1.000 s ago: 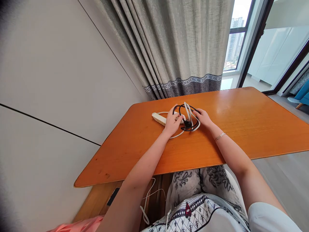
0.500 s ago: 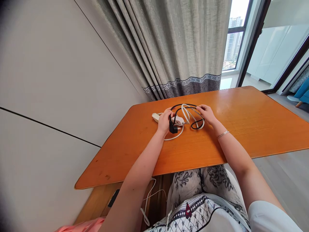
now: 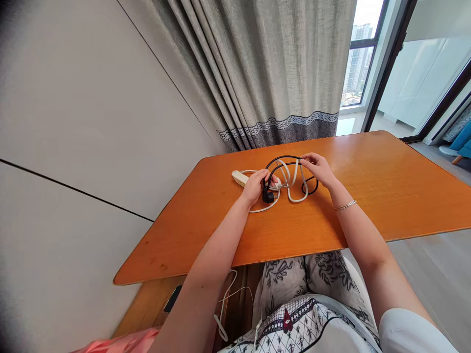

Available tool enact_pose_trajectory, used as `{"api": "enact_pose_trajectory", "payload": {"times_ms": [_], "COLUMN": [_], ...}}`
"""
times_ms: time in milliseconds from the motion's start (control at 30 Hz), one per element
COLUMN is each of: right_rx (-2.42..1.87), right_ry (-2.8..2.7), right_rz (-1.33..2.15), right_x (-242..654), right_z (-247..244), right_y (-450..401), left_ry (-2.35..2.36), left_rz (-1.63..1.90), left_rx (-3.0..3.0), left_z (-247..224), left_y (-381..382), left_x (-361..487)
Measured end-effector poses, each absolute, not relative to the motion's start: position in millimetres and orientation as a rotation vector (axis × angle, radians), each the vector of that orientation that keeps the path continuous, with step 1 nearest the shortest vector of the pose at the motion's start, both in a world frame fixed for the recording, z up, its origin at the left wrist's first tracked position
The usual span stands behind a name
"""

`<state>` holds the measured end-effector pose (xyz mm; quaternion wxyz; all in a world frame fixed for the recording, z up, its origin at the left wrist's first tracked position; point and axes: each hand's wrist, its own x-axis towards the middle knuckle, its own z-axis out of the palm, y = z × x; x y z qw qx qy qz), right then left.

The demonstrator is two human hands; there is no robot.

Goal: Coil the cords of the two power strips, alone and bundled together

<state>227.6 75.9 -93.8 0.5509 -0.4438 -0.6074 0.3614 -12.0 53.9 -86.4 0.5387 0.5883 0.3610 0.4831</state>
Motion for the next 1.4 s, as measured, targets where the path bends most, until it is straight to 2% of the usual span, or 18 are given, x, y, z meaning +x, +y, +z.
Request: {"api": "enact_pose_trajectory", "payload": {"times_ms": [167, 400, 533, 733, 867, 1033, 1200, 1300, 1400], "right_rx": [-0.957, -0.922, -0.909, -0.885, -0.927, -0.927, -1.054, -1.12, -1.167], "right_ry": [-1.511, -1.733, -1.728, -1.649, -1.574, -1.552, -1.634, -1.646, -1.59], "right_rz": [0.711, 0.799, 0.573, 0.288, 0.177, 0.112, 0.084, 0.018, 0.115], "right_x": [220.1, 217.5, 218.8, 216.3, 212.0, 219.6, 237.3, 241.7, 241.9], "right_z": [-99.1, -95.8, -96.3, -96.7, -90.1, -84.0, -82.3, -81.5, -82.2], "right_y": [76.8, 70.2, 72.2, 74.2, 65.4, 60.8, 66.3, 68.6, 70.9], "left_ry": [0.775, 0.79, 0.754, 0.531, 0.508, 0.575, 0.735, 0.658, 0.548], "left_rz": [1.182, 1.215, 1.26, 0.974, 0.933, 1.016, 1.271, 1.358, 1.304], "left_rx": [1.319, 1.357, 1.274, 1.333, 1.306, 1.341, 1.31, 1.24, 1.196], "left_z": [-81.4, -79.2, -76.4, -71.1, -69.8, -72.3, -71.1, -65.1, -57.2], "left_y": [50.8, 50.9, 52.9, 50.8, 48.7, 53.4, 58.7, 57.6, 53.1], "left_x": [-11.9, -12.9, -21.3, -34.2, -35.1, -40.5, -45.9, -50.4, -54.5]}}
